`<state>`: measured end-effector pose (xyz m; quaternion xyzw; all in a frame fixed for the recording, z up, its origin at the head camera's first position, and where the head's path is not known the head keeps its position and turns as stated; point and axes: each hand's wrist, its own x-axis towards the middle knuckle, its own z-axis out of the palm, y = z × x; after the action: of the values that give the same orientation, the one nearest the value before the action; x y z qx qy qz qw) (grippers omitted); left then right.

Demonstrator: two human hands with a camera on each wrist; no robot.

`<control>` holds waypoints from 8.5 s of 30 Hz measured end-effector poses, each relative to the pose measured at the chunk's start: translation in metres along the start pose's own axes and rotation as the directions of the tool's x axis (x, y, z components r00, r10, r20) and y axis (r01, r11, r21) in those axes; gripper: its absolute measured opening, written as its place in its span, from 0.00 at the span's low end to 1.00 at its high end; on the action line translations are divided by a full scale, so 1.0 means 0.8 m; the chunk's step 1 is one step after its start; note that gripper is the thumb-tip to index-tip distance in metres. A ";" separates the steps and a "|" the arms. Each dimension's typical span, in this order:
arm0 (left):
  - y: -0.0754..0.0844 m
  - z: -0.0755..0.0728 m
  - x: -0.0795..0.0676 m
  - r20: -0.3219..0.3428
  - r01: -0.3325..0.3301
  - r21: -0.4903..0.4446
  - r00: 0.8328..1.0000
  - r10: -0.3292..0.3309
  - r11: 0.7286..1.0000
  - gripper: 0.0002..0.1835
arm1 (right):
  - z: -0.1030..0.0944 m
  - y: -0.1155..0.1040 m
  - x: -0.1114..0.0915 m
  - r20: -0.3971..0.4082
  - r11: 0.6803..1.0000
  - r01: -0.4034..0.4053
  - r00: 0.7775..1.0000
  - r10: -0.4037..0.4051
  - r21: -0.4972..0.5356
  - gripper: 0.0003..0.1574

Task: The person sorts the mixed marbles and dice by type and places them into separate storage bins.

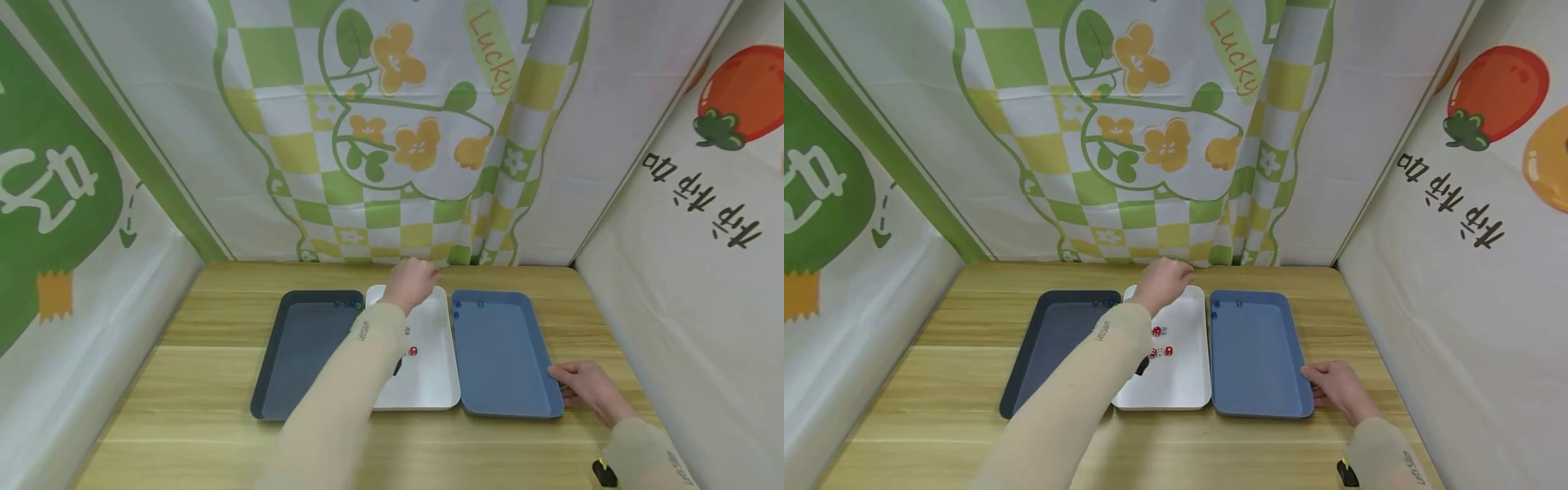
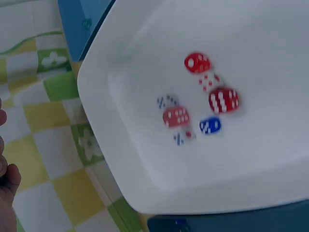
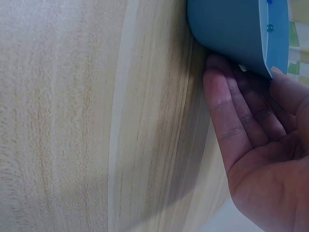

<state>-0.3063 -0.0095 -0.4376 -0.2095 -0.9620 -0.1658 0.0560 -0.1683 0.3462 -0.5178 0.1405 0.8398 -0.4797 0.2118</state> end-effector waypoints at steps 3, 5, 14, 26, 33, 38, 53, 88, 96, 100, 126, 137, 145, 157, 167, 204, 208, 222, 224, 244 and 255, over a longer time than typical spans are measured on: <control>-0.028 -0.023 -0.006 0.001 0.067 -0.038 0.998 -0.067 0.997 0.12 | 0.001 0.000 0.000 0.000 1.000 0.004 1.000 -0.004 0.006 0.35; -0.048 -0.035 -0.011 0.001 0.112 -0.053 0.994 -0.112 0.992 0.12 | 0.001 0.000 0.000 0.003 1.000 0.006 1.000 -0.006 0.012 0.35; -0.128 -0.056 -0.044 -0.036 0.196 -0.100 0.979 -0.201 0.975 0.11 | 0.004 -0.002 -0.003 0.003 1.000 0.028 1.000 -0.028 0.003 0.33; -0.196 -0.040 -0.098 -0.068 0.297 -0.120 0.949 -0.307 0.947 0.14 | 0.003 -0.002 -0.002 0.002 0.999 0.028 1.000 -0.028 -0.017 0.33; -0.203 -0.026 -0.110 -0.054 0.314 -0.100 0.946 -0.320 0.944 0.12 | 0.003 -0.003 -0.002 0.010 1.000 0.022 1.000 -0.022 -0.016 0.33; -0.206 -0.012 -0.115 -0.017 0.370 -0.146 0.926 -0.376 0.918 0.11 | 0.003 -0.004 -0.004 0.002 1.000 0.022 1.000 -0.022 -0.010 0.33; -0.211 0.023 -0.125 0.052 0.477 -0.120 0.879 -0.474 0.871 0.15 | 0.005 -0.006 -0.005 -0.003 1.000 0.013 1.000 -0.013 -0.010 0.34; -0.202 0.063 -0.115 0.061 0.509 -0.091 0.861 -0.505 0.856 0.11 | 0.004 -0.001 -0.001 -0.022 1.000 0.015 1.000 -0.015 0.004 0.31; -0.194 0.068 -0.115 0.039 0.483 -0.099 0.876 -0.482 0.870 0.11 | 0.004 -0.001 -0.001 -0.003 1.000 0.010 1.000 -0.010 0.012 0.32; -0.191 0.070 -0.114 0.041 0.468 -0.103 0.884 -0.467 0.878 0.11 | 0.004 -0.001 -0.002 -0.003 1.000 0.010 1.000 -0.010 0.005 0.32; -0.198 0.043 -0.113 0.054 0.382 -0.146 0.924 -0.378 0.912 0.11 | 0.005 -0.003 -0.002 -0.022 1.000 0.018 1.000 -0.018 -0.018 0.32; -0.192 0.003 -0.097 0.061 0.274 -0.217 0.962 -0.267 0.937 0.12 | 0.002 -0.006 -0.003 0.009 1.000 0.012 1.000 -0.012 -0.022 0.34; -0.159 0.003 -0.078 0.044 0.229 -0.240 0.973 -0.225 0.944 0.11 | 0.004 -0.005 -0.004 0.006 1.000 0.019 1.000 -0.019 -0.010 0.33; -0.085 0.030 -0.042 0.090 0.132 -0.238 0.989 -0.114 0.962 0.08 | 0.005 -0.001 -0.003 -0.006 0.999 0.033 0.999 -0.033 -0.009 0.34; -0.028 0.066 -0.025 0.158 0.115 -0.324 0.985 -0.066 0.939 0.09 | 0.004 0.001 -0.003 -0.012 0.999 0.039 0.999 -0.039 0.003 0.33; 0.092 0.149 -0.024 0.143 -0.044 0.095 0.989 0.030 0.995 0.05 | 0.004 0.003 0.000 -0.008 1.000 0.014 1.000 -0.013 0.018 0.34; 0.092 0.151 -0.027 0.130 -0.052 0.143 0.991 0.033 0.988 0.03 | 0.004 0.004 0.000 -0.006 1.000 0.011 1.000 -0.011 0.015 0.34; 0.097 0.156 -0.029 0.141 -0.012 0.204 0.990 -0.017 0.979 0.04 | 0.005 0.003 -0.002 -0.022 0.999 0.027 0.999 -0.027 0.017 0.32; 0.095 0.155 -0.027 0.137 -0.015 0.199 0.990 -0.013 0.980 0.03 | 0.005 0.003 -0.001 -0.021 1.000 0.025 0.999 -0.025 0.016 0.32; 0.003 0.002 -0.013 0.116 -0.058 -0.023 0.991 0.060 0.998 0.16 | 0.003 0.001 -0.003 -0.002 0.999 0.035 0.999 -0.035 -0.001 0.33; -0.061 -0.055 -0.047 0.100 0.048 -0.102 0.994 -0.037 0.994 0.16 | 0.003 -0.002 -0.002 0.007 1.000 0.007 1.000 -0.007 -0.005 0.34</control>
<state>-0.2911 -0.0811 -0.4175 -0.1994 -0.9579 -0.2063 -0.0056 -0.1672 0.3435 -0.5171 0.1353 0.8407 -0.4789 0.2137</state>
